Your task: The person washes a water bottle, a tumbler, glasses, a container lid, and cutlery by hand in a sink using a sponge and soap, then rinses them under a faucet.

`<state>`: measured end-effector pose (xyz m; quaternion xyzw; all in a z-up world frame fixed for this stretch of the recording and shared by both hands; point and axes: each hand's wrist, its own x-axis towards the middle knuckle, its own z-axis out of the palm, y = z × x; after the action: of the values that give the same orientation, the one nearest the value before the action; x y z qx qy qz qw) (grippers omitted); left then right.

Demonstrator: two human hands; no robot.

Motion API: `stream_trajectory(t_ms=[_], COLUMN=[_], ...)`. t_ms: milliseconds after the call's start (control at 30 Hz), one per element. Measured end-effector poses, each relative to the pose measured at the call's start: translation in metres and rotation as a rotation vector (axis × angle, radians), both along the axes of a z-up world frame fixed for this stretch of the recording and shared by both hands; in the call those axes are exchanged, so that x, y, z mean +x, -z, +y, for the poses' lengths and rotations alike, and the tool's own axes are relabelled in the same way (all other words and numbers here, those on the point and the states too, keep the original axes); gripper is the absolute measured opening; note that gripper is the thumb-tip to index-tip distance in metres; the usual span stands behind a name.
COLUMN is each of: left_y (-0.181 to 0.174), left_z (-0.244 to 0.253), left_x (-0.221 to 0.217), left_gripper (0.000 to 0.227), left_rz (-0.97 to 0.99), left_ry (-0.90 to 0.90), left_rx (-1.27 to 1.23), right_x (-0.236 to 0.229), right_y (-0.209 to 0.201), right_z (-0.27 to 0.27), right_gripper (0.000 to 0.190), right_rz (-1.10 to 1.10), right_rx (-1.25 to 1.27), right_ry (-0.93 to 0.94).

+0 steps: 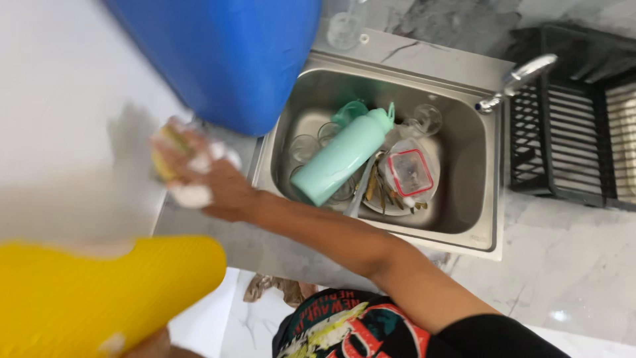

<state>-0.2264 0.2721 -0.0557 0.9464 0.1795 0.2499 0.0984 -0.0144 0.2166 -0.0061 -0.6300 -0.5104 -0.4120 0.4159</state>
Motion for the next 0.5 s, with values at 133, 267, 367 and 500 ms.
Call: stream_trajectory(t_ms=[133, 267, 367, 500], left_y=[-0.041, -0.080, -0.109, -0.133], left_z=[0.001, -0.016, -0.038, -0.083], left_x=[0.015, 0.026, 0.030, 0.048], left_gripper=[0.074, 0.069, 0.066, 0.062], left_rz=[-0.126, -0.238, -0.311, -0.379], left_ry=[0.159, 0.298, 0.379, 0.482], left_rx=[-0.320, -0.665, -0.919, -1.279], right_x=[-0.026, -0.028, -0.016, 0.028], right_y=[0.024, 0.038, 0.031, 0.031], right_z=[0.016, 0.023, 0.002, -0.103], right_gripper=[0.102, 0.078, 0.066, 0.047], right_rz=[0.430, 0.473, 0.359, 0.787], right_rx=[-0.682, -0.426, -0.429, -0.161], right_ry=[-0.181, -0.200, -0.060, -0.459])
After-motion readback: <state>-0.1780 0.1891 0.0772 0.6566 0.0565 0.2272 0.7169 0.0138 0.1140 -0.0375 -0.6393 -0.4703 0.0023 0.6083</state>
